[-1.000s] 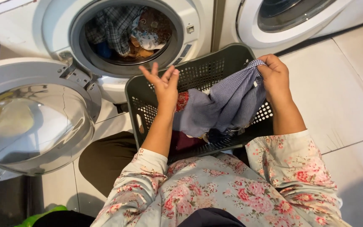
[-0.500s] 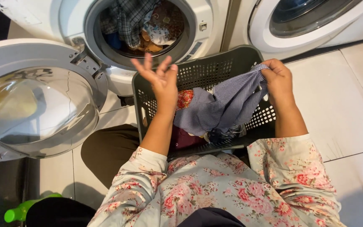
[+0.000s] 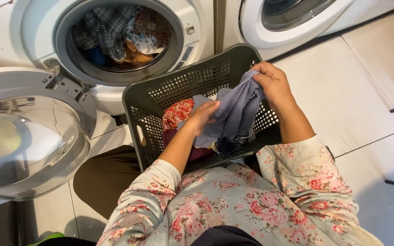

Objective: Loading various items of clothing from a laundry basket into a front-loading washing machine.

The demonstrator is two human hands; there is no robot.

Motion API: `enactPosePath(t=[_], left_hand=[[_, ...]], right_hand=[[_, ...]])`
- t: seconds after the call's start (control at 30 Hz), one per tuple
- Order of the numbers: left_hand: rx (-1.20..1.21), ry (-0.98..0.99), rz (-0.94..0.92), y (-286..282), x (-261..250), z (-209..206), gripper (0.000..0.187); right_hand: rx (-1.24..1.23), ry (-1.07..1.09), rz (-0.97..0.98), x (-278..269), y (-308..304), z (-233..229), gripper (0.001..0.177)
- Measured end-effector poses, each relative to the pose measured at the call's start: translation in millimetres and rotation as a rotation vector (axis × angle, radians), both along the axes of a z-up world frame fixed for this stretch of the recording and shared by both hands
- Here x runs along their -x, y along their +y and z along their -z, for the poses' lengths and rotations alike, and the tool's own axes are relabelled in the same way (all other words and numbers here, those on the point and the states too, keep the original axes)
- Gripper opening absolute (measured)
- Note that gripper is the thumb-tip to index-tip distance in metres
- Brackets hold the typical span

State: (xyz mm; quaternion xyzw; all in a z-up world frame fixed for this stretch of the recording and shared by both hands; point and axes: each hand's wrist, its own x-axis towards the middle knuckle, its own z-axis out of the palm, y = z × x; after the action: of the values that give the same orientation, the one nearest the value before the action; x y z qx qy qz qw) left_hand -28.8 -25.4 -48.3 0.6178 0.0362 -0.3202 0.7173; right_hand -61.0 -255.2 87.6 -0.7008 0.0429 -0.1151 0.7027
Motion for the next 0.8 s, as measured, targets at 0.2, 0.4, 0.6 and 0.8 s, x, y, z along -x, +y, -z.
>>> enactPosePath(t=[0.2,0.4,0.6,0.8], left_hand=[[-0.056,-0.254,-0.103,1.1,-15.9,8.0,0.097],[0.175,-0.436,-0.435,-2.2,2.2,-58.2,0.108],[0.275,-0.594,-0.75,14.2,6.4,-118.5,0.115],[0.221,-0.863,-1.097,73.5,-34.0,-105.5,0.114]], right_hand=[[0.046,0.004,0.015,-1.4,-9.5,5.2,0.02],[0.035,0.038,0.051,-3.7,-7.0,12.6,0.02],[0.018,0.068,0.042,-5.8,-12.0,18.6,0.017],[-0.001,0.064,0.063,-6.7,-14.1,19.6,0.017]])
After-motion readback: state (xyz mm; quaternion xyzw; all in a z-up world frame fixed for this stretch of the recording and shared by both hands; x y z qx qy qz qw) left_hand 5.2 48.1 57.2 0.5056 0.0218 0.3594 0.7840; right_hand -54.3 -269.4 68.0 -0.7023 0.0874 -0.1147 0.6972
